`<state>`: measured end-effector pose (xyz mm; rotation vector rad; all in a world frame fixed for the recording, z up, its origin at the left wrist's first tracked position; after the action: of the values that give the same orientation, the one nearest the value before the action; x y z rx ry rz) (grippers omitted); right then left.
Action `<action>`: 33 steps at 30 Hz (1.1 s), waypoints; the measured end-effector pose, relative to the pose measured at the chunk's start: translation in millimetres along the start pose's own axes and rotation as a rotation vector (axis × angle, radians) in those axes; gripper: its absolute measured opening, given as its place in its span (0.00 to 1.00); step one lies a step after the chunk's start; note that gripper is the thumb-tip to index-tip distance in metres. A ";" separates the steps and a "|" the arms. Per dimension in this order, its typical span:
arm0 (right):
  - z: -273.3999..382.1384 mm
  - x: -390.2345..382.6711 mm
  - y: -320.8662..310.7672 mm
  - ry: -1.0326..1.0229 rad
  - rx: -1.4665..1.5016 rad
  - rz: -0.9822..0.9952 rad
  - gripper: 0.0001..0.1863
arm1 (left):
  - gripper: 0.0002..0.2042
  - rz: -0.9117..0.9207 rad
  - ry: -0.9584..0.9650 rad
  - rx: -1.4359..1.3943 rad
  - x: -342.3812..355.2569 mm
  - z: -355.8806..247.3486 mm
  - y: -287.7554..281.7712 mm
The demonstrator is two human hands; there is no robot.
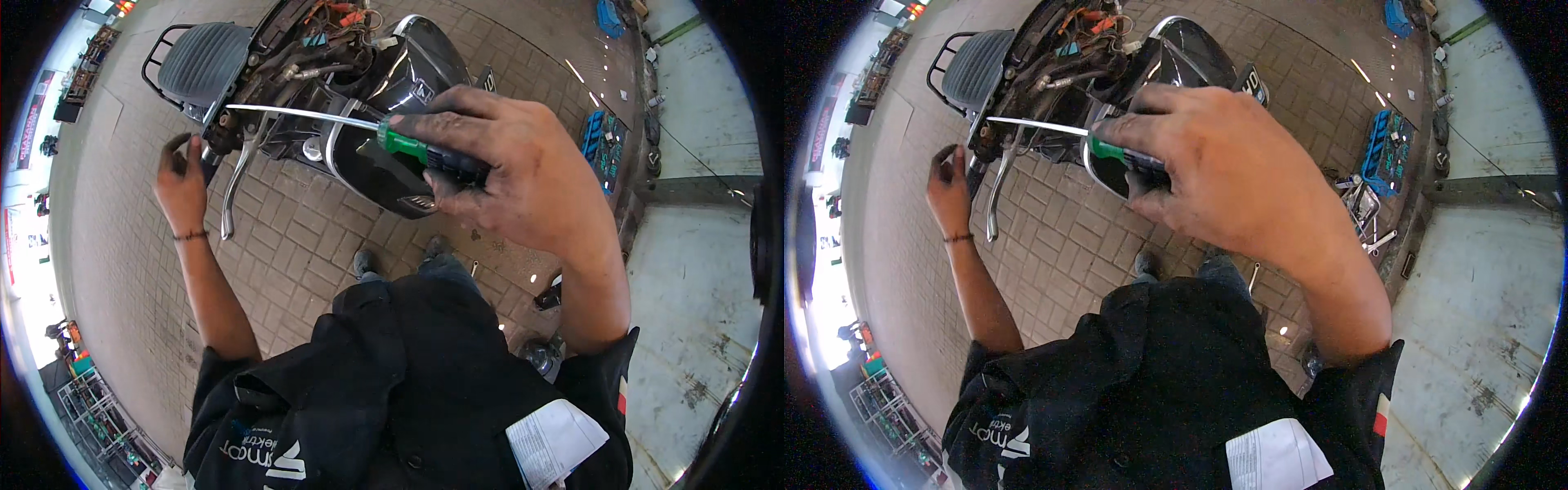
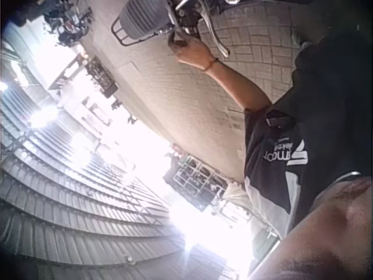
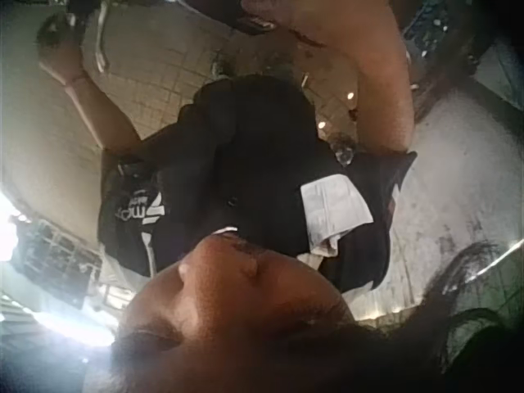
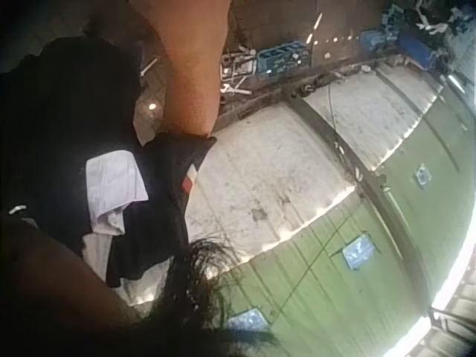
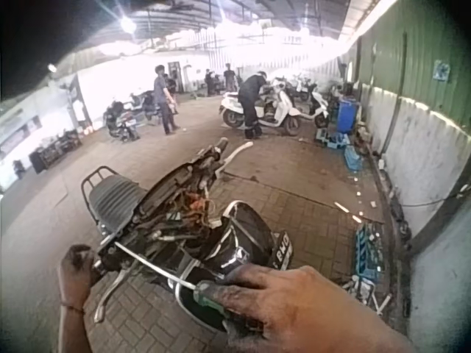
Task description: The person removes the front cover of a motorcycle's handlebar assembly by hand after loosening screws with a screwdriver, then uses the screwdriver to loosen additional screws on the internal structure and disconnects a wiring harness connector.
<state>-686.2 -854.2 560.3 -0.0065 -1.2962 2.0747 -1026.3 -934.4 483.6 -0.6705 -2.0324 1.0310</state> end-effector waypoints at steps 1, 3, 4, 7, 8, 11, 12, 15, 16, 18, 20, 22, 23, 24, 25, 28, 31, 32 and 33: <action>1.3 3.1 0.6 -0.024 -0.016 -0.001 0.24 | 0.19 0.036 0.053 0.043 9.7 11.7 6.4; 4.2 9.0 -4.4 -0.071 -0.061 -0.013 0.24 | 0.20 0.102 0.170 0.119 24.7 30.0 22.1; 0.9 12.5 -6.1 -0.084 -0.038 -0.003 0.23 | 0.25 0.153 0.161 0.010 25.7 21.4 22.5; -6.2 17.9 -9.1 -0.097 0.039 0.009 0.22 | 0.28 0.258 0.156 0.012 35.6 38.1 48.0; -7.2 16.5 -7.4 -0.084 0.070 -0.001 0.20 | 0.29 0.267 0.173 0.018 35.0 38.4 50.4; -12.1 10.9 -0.2 0.109 0.221 0.058 0.18 | 0.31 0.299 0.199 0.041 32.7 37.6 53.6; -13.1 7.9 2.8 0.198 0.280 0.092 0.17 | 0.31 0.313 0.193 0.049 34.2 38.7 56.4; -8.2 5.1 8.4 0.322 0.341 0.127 0.18 | 0.31 0.312 0.190 0.037 33.8 34.9 54.8; -7.2 3.9 10.0 0.331 0.357 0.122 0.18 | 0.31 0.307 0.194 0.023 33.1 31.6 54.6; -4.6 1.4 14.0 0.308 0.375 0.106 0.19 | 0.31 0.289 0.207 0.002 31.8 28.0 54.1; 1.8 5.7 14.6 0.404 0.390 0.188 0.19 | 0.31 0.268 0.213 0.010 28.5 32.3 50.3; 16.5 8.8 6.2 0.374 0.236 0.232 0.19 | 0.32 0.248 0.242 0.027 29.0 30.3 49.6; 28.8 10.5 0.3 0.261 0.079 0.216 0.20 | 0.32 0.255 0.236 0.000 28.9 27.3 50.5; 35.7 10.6 -0.8 0.179 -0.008 0.211 0.21 | 0.32 0.262 0.229 -0.027 28.0 22.4 50.4; 42.8 11.4 -1.1 0.090 -0.091 0.202 0.22 | 0.33 0.264 0.217 -0.050 28.0 21.0 48.8; 46.0 12.7 6.9 -0.059 -0.176 0.237 0.24 | 0.33 0.272 0.231 0.039 31.0 33.3 52.4; 50.0 15.3 15.5 -0.123 -0.320 0.316 0.24 | 0.33 0.262 0.155 0.011 30.9 38.5 49.2; 50.0 16.3 15.4 -0.120 -0.346 0.333 0.24 | 0.33 0.271 0.163 0.009 30.0 35.3 49.3; 51.9 17.6 14.0 -0.121 -0.325 0.310 0.23 | 0.33 0.281 0.170 0.008 27.4 33.5 50.6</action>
<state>-725.1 -889.6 581.2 -0.2428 -1.7908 2.1155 -1063.4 -902.3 438.5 -1.0258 -1.8207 1.0988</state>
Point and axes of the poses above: each hand's wrist, its own x-axis towards the middle knuckle, its own y-axis out of the palm, z = x × y, the point moved 9 cm from there along x, towards the middle knuckle, and after that the axes turned 4 degrees about y, right-handed, at the moved point
